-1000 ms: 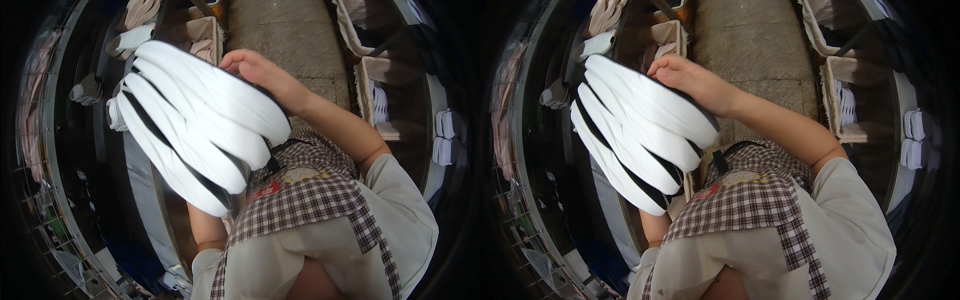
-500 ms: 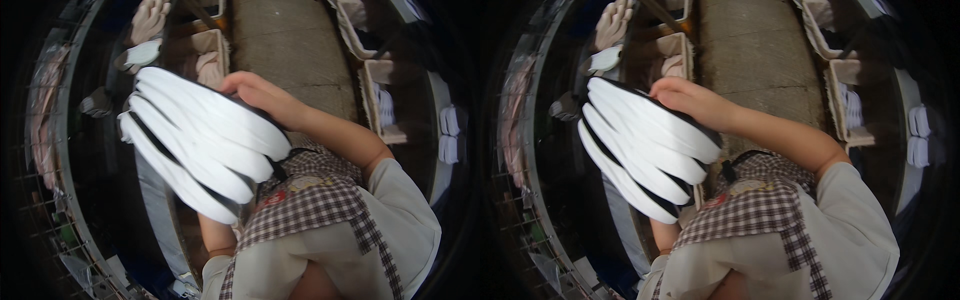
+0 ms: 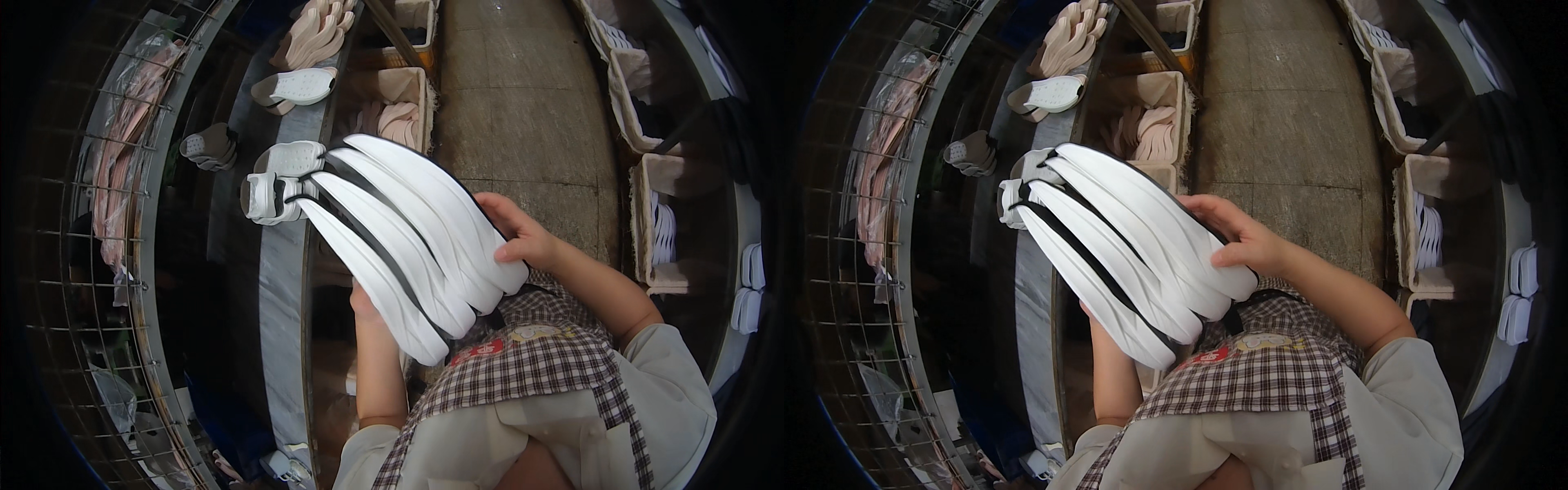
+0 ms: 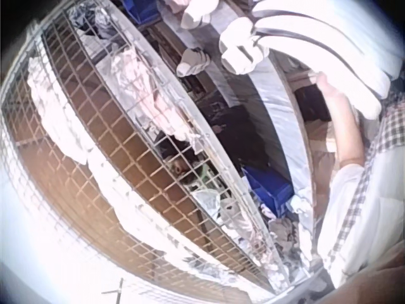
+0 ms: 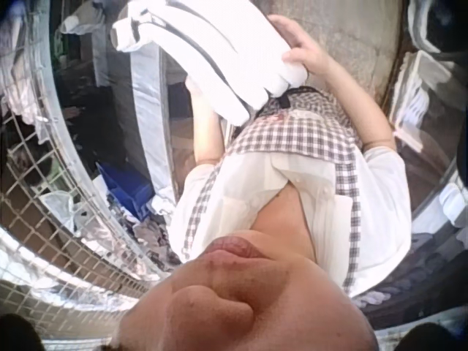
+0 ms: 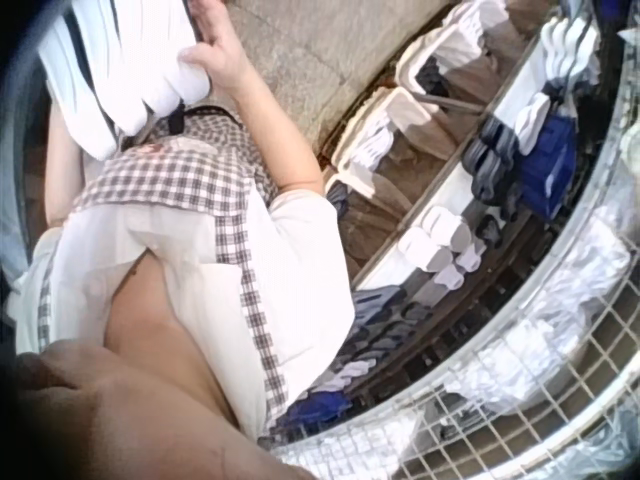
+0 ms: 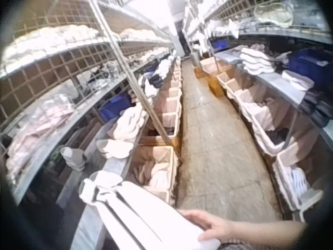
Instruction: The person repeatedly picks up white and black slippers from a table, wipes them with a small brush, and places them into bins. The person handles multiple slippers one at a time, turning them over to clean different sides.
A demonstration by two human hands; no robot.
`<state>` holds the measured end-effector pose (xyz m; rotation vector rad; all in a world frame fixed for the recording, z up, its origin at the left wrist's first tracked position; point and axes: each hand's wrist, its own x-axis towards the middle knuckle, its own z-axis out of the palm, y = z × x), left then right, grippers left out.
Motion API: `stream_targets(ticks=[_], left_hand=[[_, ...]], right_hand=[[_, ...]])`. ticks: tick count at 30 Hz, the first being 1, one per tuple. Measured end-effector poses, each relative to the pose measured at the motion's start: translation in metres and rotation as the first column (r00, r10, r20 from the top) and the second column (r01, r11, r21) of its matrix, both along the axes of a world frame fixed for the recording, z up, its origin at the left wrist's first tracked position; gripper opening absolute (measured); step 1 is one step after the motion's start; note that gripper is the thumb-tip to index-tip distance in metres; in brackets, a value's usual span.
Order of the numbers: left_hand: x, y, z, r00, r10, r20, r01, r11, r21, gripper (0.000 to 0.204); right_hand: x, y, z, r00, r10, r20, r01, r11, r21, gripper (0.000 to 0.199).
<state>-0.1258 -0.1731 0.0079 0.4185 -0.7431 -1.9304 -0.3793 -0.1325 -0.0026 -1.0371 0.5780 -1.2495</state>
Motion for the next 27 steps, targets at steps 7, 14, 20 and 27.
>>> stream_targets(ticks=[7, 14, 20, 27], left_hand=[[0.019, 0.000, -0.018, 0.989, -0.100, 0.112, 0.094, 0.994, 0.052, 0.075], [0.028, 0.003, -0.020, 0.985, -0.104, 0.137, 0.094, 0.992, 0.081, 0.078], [0.026, -0.008, -0.028, 0.993, -0.084, 0.085, 0.082, 0.996, 0.027, 0.079], [0.003, -0.013, -0.031, 0.930, -0.256, -0.264, 0.287, 0.954, 0.088, 0.076]], right_hand=[[0.000, 0.009, -0.023, 0.999, -0.009, 0.051, 0.006, 0.998, 0.059, 0.084], [0.008, 0.008, -0.029, 0.991, 0.005, 0.132, -0.008, 1.000, 0.019, 0.081], [0.018, 0.003, -0.005, 0.994, -0.083, -0.070, 0.080, 0.996, -0.049, 0.079], [-0.006, -0.017, 0.018, 0.592, 0.020, 0.806, -0.379, 0.889, 0.256, 0.059]])
